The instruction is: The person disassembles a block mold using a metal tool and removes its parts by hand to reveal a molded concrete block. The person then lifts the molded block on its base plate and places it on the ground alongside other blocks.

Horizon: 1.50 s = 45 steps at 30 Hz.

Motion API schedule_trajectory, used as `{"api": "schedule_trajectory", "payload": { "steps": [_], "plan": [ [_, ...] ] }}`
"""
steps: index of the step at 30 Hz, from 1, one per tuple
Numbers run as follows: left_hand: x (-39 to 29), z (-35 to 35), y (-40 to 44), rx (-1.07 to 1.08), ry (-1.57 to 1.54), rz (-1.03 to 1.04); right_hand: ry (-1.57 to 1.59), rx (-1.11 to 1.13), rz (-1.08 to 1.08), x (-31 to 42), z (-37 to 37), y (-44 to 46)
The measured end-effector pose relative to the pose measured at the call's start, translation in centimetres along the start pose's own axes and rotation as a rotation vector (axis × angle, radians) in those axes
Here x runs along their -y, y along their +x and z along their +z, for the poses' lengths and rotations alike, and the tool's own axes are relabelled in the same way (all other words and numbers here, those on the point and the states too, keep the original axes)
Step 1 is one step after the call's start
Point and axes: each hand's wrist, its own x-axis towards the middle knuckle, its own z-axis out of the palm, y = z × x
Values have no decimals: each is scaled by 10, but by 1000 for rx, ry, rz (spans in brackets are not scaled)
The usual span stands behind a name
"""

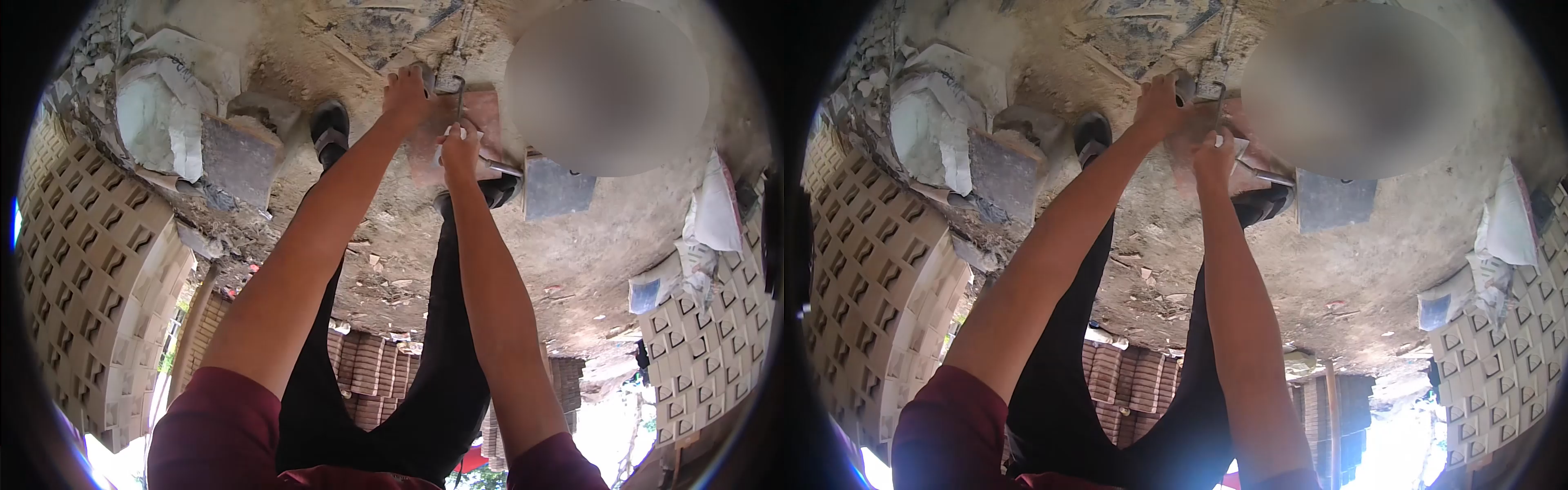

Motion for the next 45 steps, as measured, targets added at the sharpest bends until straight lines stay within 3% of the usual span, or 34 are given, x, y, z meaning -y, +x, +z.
{"api": "schedule_trajectory", "payload": {
  "steps": [3, 5, 7, 9, 10, 13, 15, 17, 19, 23, 30, 34, 38, 45],
  "plan": [
    [7, 5, 4, -27, -256, 78, -126, 149, 108, 19, -22, -8],
    [4, 0, -1, -55, -285, 69, -261, 113, -73, 9, -36, -7],
    [-5, -22, -5, -82, -314, 64, -134, 201, -133, 22, -62, -44],
    [-26, -47, -9, 44, -352, 28, -130, 125, -226, 41, -92, -82],
    [-40, -56, -11, 11, -365, 67, -144, 71, -306, 52, -107, -99],
    [-91, -81, -10, 16, -392, 187, 22, -54, -222, 90, -155, -133],
    [-125, -85, -6, 9, -343, 274, -12, -135, -202, 108, -184, -132],
    [-156, -84, 0, 4, -289, 355, -165, -255, -328, 112, -203, -111],
    [-186, -84, 6, 67, -199, 424, -125, -203, -293, 151, -216, -109],
    [-236, -84, 16, 247, -92, 262, -240, -286, -345, 173, -234, -75],
    [-272, -49, 36, 199, -87, 177, -352, -440, -484, 191, -266, -21],
    [-285, -47, 32, 193, 37, 62, -472, -334, -517, 203, -291, 2],
    [-280, -43, 32, 171, 66, 91, -540, -296, -577, 198, -301, 22],
    [-282, -47, 31, 169, 33, 67, -703, -144, -422, 237, -317, 26]
  ]
}}
